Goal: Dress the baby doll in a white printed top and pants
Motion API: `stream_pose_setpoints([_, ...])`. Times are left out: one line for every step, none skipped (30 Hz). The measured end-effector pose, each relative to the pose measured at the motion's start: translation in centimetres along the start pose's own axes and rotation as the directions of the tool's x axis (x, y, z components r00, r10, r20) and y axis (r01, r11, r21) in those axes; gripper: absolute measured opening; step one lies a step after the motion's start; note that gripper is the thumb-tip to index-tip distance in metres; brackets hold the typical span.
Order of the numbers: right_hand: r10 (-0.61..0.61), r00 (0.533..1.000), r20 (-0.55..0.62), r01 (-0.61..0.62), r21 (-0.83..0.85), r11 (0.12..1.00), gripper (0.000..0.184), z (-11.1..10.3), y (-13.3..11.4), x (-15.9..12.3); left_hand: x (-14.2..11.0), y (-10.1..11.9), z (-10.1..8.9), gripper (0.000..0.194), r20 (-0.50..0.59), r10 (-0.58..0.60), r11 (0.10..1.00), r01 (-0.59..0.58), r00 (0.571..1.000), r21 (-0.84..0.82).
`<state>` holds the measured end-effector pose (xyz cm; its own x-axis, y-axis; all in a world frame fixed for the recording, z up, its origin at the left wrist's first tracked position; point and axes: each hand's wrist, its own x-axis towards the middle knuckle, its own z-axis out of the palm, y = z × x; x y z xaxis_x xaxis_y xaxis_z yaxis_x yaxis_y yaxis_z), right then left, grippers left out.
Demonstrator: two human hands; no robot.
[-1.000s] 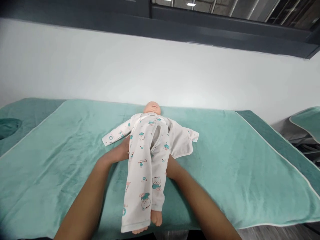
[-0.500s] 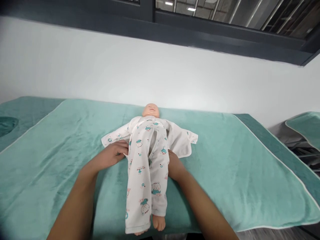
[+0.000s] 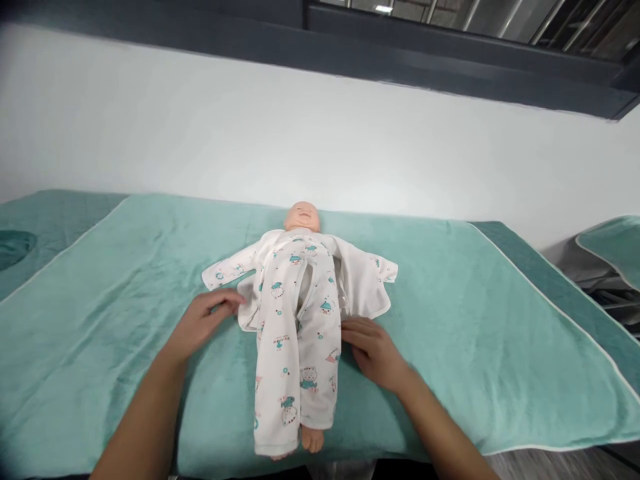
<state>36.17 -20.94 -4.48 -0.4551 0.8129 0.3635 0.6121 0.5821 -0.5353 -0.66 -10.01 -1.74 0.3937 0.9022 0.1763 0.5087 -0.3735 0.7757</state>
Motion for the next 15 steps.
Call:
stream_pose_setpoints([0.094,0.994,-0.057,-0.093,0.028,0.995,0.038,-0.4,0.7,-0.1,0.4,-0.5,0.3,0.026,-0.144,-0.051,0.998,0.056,0.988,0.035])
stream_pose_setpoints([0.197,0.972,-0.128,-0.194,0.036,0.980,0.035,-0.9,1.5,-0.2,0.8,-1.0,0.6,0.027,-0.257,-0.082,0.991,0.105,0.963,0.080])
stream_pose_setpoints([0.297,0.933,-0.206,-0.298,0.025,0.954,0.033,-1.3,2.5,0.0,1.2,-1.4,0.9,0.029,-0.321,-0.090,0.981,0.140,0.943,0.136])
stream_pose_setpoints([0.382,0.881,-0.280,-0.399,-0.006,0.917,0.033,-1.7,3.5,0.2,1.6,-1.7,1.2,0.031,-0.337,-0.080,0.967,0.155,0.938,0.201])
stream_pose_setpoints([0.450,0.826,-0.339,-0.494,-0.051,0.868,0.035,-2.2,4.5,0.6,2.0,-2.0,1.4,0.030,-0.322,-0.058,0.952,0.150,0.945,0.266])
stream_pose_setpoints([0.508,0.773,-0.381,-0.580,-0.098,0.809,0.038,-2.6,5.3,1.0,2.2,-2.2,1.5,0.028,-0.287,-0.034,0.938,0.130,0.957,0.322])
stream_pose_setpoints([0.561,0.725,-0.400,-0.653,-0.139,0.745,0.040,-3.0,5.9,1.5,2.3,-2.3,1.6,0.026,-0.248,-0.014,0.930,0.104,0.969,0.353])
stream_pose_setpoints([0.615,0.682,-0.396,-0.712,-0.171,0.681,0.042,-3.4,6.4,2.0,2.4,-2.4,1.6,0.025,-0.211,-0.005,0.931,0.082,0.977,0.356])
stream_pose_setpoints([0.669,0.641,-0.375,-0.760,-0.192,0.621,0.042,-3.8,6.6,2.5,2.4,-2.5,1.5,0.025,-0.187,-0.013,0.941,0.076,0.982,0.330])
stream_pose_setpoints([0.721,0.604,-0.340,-0.796,-0.208,0.569,0.042,-4.2,6.6,3.0,2.3,-2.5,1.4,0.024,-0.174,-0.040,0.956,0.089,0.984,0.281])
stream_pose_setpoints([0.764,0.574,-0.296,-0.819,-0.223,0.529,0.039,-4.6,6.5,3.5,2.2,-2.6,1.3,0.024,-0.167,-0.080,0.971,0.114,0.983,0.209])
stream_pose_setpoints([0.794,0.557,-0.243,-0.828,-0.232,0.510,0.034,-5.0,6.3,3.8,2.1,-2.6,1.2,0.024,-0.162,-0.122,0.983,0.142,0.979,0.119])
stream_pose_setpoints([0.809,0.559,-0.183,-0.825,-0.221,0.520,0.030,-5.4,6.0,4.2,2.0,-2.6,1.1,0.024,-0.165,-0.158,0.987,0.163,0.973,0.015])
stream_pose_setpoints([0.806,0.580,-0.119,-0.811,-0.177,0.558,0.028,-5.8,5.6,4.5,1.9,-2.5,1.0,0.025,-0.168,-0.187,0.980,0.173,0.968,-0.097])
stream_pose_setpoints([0.785,0.614,-0.078,-0.789,-0.086,0.609,0.029,-6.2,5.1,4.9,1.8,-2.5,0.9,0.026,-0.163,-0.209,0.962,0.173,0.964,-0.213])
